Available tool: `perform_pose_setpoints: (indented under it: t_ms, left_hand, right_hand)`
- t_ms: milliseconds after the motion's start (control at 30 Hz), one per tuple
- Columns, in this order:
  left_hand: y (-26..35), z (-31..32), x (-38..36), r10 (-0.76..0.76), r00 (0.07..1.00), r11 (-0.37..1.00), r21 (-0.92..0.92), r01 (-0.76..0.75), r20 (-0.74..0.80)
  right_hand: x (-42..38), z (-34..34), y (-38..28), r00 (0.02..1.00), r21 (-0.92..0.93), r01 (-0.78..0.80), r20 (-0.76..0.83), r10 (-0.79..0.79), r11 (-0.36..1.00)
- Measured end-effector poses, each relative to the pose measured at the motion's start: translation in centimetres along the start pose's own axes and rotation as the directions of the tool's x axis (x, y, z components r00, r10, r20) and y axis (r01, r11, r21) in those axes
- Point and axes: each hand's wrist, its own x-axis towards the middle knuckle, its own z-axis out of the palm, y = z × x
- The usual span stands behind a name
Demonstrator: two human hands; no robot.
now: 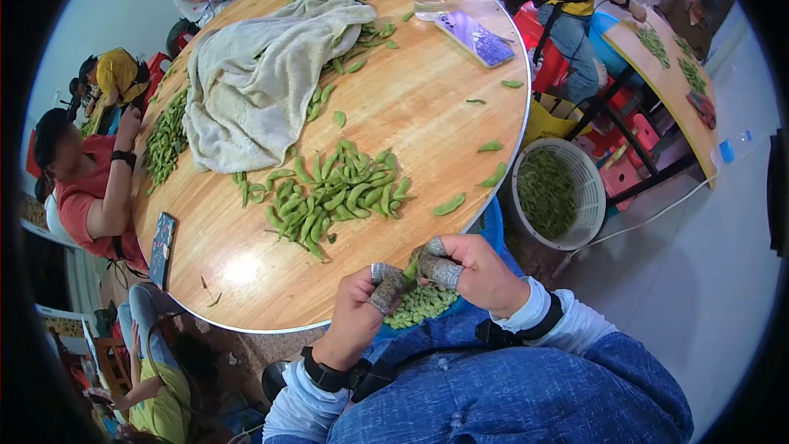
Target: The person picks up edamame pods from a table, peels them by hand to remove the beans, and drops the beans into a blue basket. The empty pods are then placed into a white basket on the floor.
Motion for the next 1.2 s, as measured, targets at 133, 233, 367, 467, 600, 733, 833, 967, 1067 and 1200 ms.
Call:
perform_pose_setpoints:
  t_ms: [133, 233, 367, 467, 600, 733, 833, 967, 1067, 1200]
  left_hand:
    - [-1.0, -0.6, 0.3, 0.065, 0.998, 0.985, 0.158, -0.063, -0.006]
    - [0.3, 0.5, -0.1, 0.339, 0.941, 0.590, 0.777, -0.220, 0.010]
    - [-0.3, 0.4, -0.1, 0.540, 0.824, 0.112, 0.955, -0.275, 0.174]
    - [-1.4, -0.1, -0.1, 0.558, 0.813, 0.220, 0.915, -0.340, 0.168]
    - [-2.3, -0.6, -0.1, 0.462, 0.887, 0.655, 0.679, -0.330, -0.014]
    - [-1.7, -0.1, -0.2, 0.227, 0.960, 0.954, 0.238, -0.184, -0.167]
    - [-2.1, -0.6, -0.1, 0.104, 0.974, 0.994, 0.061, -0.094, -0.203]
    - [-1.1, -0.5, 0.0, 0.377, 0.924, 0.806, 0.514, -0.295, -0.061]
    - [-0.8, -0.9, -0.5, 0.392, 0.917, 0.621, 0.715, -0.321, 0.071]
    - [-1.3, -1.2, -0.3, 0.400, 0.914, 0.650, 0.681, -0.337, 0.070]
  right_hand:
    - [0.0, 0.1, 0.3, 1.000, 0.011, -0.004, -0.015, 0.005, 1.000]
    - [0.0, 0.1, 0.0, 0.997, -0.099, 0.067, -0.034, -0.071, 0.993]
    - [0.3, -0.3, 0.7, 0.999, -0.181, 0.035, 0.037, -0.029, 0.983]
    - [0.2, 0.1, 0.5, 0.993, 0.151, -0.051, 0.112, 0.034, 0.987]
    - [0.7, 0.4, 1.4, 0.991, 0.184, 0.013, 0.126, -0.037, 0.983]
    - [1.3, 0.3, 2.2, 0.979, 0.136, 0.121, 0.144, -0.141, 0.983]
    - [1.4, 0.0, 1.9, 0.969, 0.010, 0.185, 0.166, -0.184, 0.983]
    - [1.4, -0.2, 1.2, 0.973, -0.089, 0.213, 0.114, -0.202, 0.973]
    - [0.9, -0.3, 0.6, 0.993, 0.109, 0.046, 0.107, -0.058, 0.993]
    - [0.7, 0.7, 0.3, 0.988, 0.202, -0.091, 0.144, 0.063, 0.975]
